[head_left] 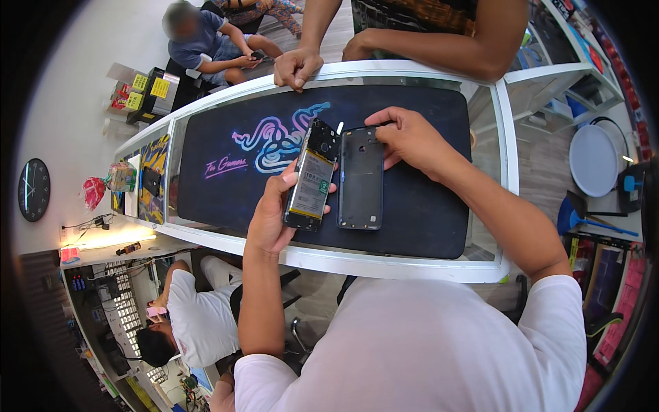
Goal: The person uses a prying tool to open a smartphone, removes the back cover, and then uses a screwdriver to unscrew internal components. The person handles the phone and its parts on a counter in a repair shop.
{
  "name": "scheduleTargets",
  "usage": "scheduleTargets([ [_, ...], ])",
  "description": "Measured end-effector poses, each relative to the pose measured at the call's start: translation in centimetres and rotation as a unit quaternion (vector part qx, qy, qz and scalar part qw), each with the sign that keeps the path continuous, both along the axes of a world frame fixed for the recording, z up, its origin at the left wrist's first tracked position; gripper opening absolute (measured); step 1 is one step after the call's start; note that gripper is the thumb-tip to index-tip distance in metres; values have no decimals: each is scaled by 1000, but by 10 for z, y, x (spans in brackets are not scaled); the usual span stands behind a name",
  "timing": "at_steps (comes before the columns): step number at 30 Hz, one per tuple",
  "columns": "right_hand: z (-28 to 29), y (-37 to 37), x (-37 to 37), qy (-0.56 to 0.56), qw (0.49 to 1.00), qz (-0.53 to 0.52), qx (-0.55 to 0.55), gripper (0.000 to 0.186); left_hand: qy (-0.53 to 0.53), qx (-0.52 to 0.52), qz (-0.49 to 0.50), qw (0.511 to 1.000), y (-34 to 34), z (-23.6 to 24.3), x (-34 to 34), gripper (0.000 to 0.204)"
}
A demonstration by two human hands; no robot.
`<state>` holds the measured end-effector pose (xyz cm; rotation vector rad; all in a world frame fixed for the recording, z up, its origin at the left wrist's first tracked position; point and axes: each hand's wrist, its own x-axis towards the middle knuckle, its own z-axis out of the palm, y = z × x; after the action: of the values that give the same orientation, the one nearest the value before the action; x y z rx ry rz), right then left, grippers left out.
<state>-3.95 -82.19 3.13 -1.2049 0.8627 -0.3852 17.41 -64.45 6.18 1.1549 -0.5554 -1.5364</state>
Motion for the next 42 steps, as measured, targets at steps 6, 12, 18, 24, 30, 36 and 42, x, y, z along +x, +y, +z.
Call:
scheduleTargets([
  [6,-1,-10,-2,49,993,0,-109,37,184,-69,49,979,22,-23,13,76],
  [12,5,-10,2,115,958,-21,-260,39,229,-107,115,961,45,-29,15,75],
  [18,2,-5,-7,160,894,-15,-418,32,117,-88,157,977,61,-27,12,65],
  [24,1,-1,-21,115,879,-64,-458,32,89,-93,153,980,66,-18,10,63],
  [30,-1,16,-53,87,894,-78,-433,29,84,-90,131,984,66,-13,3,63],
  [36,-2,30,-94,80,912,-86,-393,27,-12,-36,23,999,43,-7,-49,54],
  [42,-7,37,-128,57,914,-119,-383,28,-269,-20,-83,959,4,-23,-132,50],
])
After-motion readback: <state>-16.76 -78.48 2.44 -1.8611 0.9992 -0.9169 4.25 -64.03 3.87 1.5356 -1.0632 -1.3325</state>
